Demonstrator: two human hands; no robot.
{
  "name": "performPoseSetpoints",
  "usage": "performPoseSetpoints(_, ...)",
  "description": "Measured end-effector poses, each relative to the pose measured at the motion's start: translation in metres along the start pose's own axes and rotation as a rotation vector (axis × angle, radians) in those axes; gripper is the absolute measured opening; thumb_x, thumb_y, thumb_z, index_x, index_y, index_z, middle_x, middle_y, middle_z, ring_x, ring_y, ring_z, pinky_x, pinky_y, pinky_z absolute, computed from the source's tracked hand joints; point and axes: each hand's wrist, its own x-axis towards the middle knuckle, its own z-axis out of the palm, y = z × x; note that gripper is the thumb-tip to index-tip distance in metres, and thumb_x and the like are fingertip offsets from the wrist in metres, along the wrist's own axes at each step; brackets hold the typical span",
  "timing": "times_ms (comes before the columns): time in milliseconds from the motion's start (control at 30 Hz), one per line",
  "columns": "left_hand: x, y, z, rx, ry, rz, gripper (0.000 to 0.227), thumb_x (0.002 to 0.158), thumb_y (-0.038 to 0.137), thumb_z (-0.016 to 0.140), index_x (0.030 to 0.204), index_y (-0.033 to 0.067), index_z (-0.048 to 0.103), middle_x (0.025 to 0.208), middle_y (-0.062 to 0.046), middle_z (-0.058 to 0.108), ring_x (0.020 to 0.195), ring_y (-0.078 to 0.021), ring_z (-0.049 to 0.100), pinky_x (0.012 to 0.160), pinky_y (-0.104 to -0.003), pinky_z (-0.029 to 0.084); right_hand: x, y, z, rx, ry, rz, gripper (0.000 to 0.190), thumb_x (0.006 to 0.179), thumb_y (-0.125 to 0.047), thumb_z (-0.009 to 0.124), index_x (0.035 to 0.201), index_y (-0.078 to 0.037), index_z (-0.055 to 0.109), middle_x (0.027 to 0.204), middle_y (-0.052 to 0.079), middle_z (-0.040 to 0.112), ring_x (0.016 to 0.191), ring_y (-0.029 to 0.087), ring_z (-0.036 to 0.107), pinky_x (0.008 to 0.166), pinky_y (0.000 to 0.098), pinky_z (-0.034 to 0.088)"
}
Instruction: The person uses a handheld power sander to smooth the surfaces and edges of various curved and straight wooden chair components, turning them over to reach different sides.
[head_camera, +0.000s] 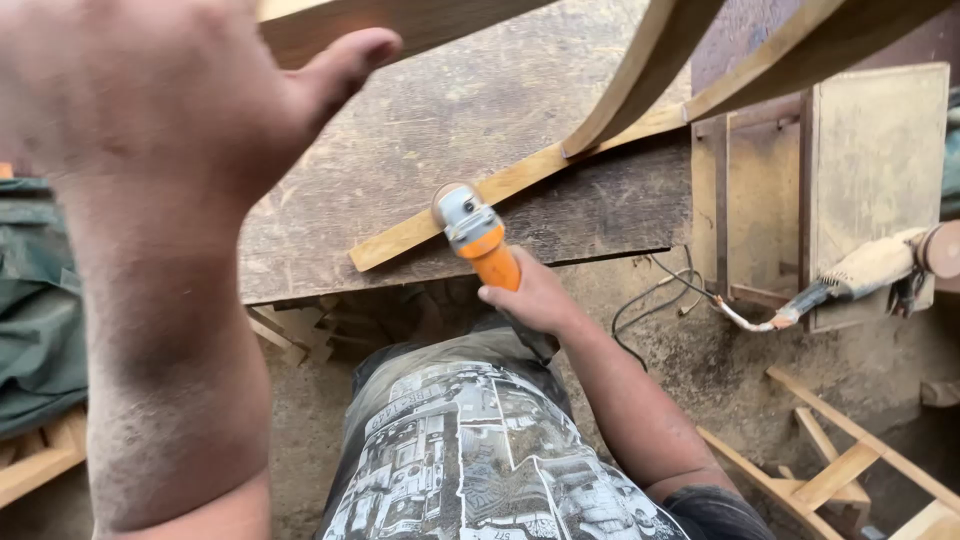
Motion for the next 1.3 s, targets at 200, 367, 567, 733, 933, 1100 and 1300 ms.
performPoseSetpoints(200,0.059,-0.047,0.05,-0.034,-0.069,0.006,0.074,0.101,0.077,0.032,0.092,0.0167,0.073,0.064,0.005,0.057,0.055,-0.0085,0.054,0.053,-0.021,0.044,-0.007,0.028,-0.038,0.434,0.169,0.159,0.061,0.081,-0.028,0.074,0.133,-0.003,0.053,0.107,0.011,0.065,0.09,0.022,0.063,0.082,0.0383,0.055)
performPoseSetpoints(367,0.069,-0.054,0.047,-0.055,0.103,0.05,0.065,0.101,0.074,0.038,0.091,0.019,0.071,0.065,0.009,0.057,0.054,-0.0017,0.052,0.057,-0.015,0.042,-0.013,0.021,-0.021,0.152,0.062,0.061,0.064,0.079,-0.031,0.079,0.133,-0.006,0.054,0.116,0.012,0.069,0.106,0.025,0.067,0.092,0.0408,0.053)
performPoseSetpoints(567,0.069,-0.055,0.047,-0.092,0.056,0.053,0.065,0.101,0.073,0.04,0.088,0.0172,0.072,0.066,0.006,0.061,0.057,-0.0043,0.059,0.059,-0.016,0.047,-0.014,-0.026,0.016,-0.077,-0.277,0.08,0.068,0.077,-0.039,0.079,0.132,-0.008,0.053,0.116,0.02,0.072,0.109,0.034,0.071,0.096,0.0436,0.054)
performPoseSetpoints(733,0.067,-0.057,0.071,-0.16,0.039,0.036,0.063,0.1,0.07,0.045,0.1,0.0168,0.078,0.069,0.005,0.065,0.055,-0.0052,0.061,0.054,-0.017,0.048,-0.021,-0.008,0.005,-0.016,-0.102,0.076,0.07,0.076,-0.038,0.081,0.134,-0.009,0.054,0.116,0.016,0.071,0.108,0.03,0.069,0.094,0.0425,0.052)
performPoseSetpoints(933,0.081,-0.072,0.103,-0.29,0.163,0.117,0.064,0.091,0.068,0.062,0.114,0.0092,0.072,0.09,0.0,0.071,0.076,-0.012,0.068,0.071,-0.022,0.055,-0.06,0.051,-0.035,0.232,0.254,0.128,0.062,0.08,-0.034,0.078,0.132,-0.005,0.059,0.11,0.008,0.073,0.095,0.019,0.068,0.087,0.0356,0.054)
performPoseSetpoints(1100,0.097,-0.084,0.169,-0.213,0.017,0.174,0.058,0.088,0.063,0.073,0.115,0.0118,0.069,0.094,-0.001,0.073,0.081,-0.0148,0.07,0.076,-0.029,0.056,-0.126,0.115,-0.051,0.579,0.475,0.166,0.047,0.083,-0.029,0.076,0.118,-0.004,0.058,0.092,0.005,0.063,0.077,0.015,0.061,0.07,0.0324,0.052)
performPoseSetpoints(1300,0.075,-0.068,0.242,-0.347,-0.757,-0.011,0.065,0.095,0.065,0.065,0.107,0.0017,0.073,0.085,-0.017,0.073,0.07,-0.0277,0.074,0.063,-0.042,0.062,-0.174,0.177,-0.07,0.91,0.738,0.238,0.034,0.088,-0.017,0.071,0.116,-0.004,0.056,0.088,0.009,0.067,0.071,0.02,0.067,0.063,0.0351,0.056)
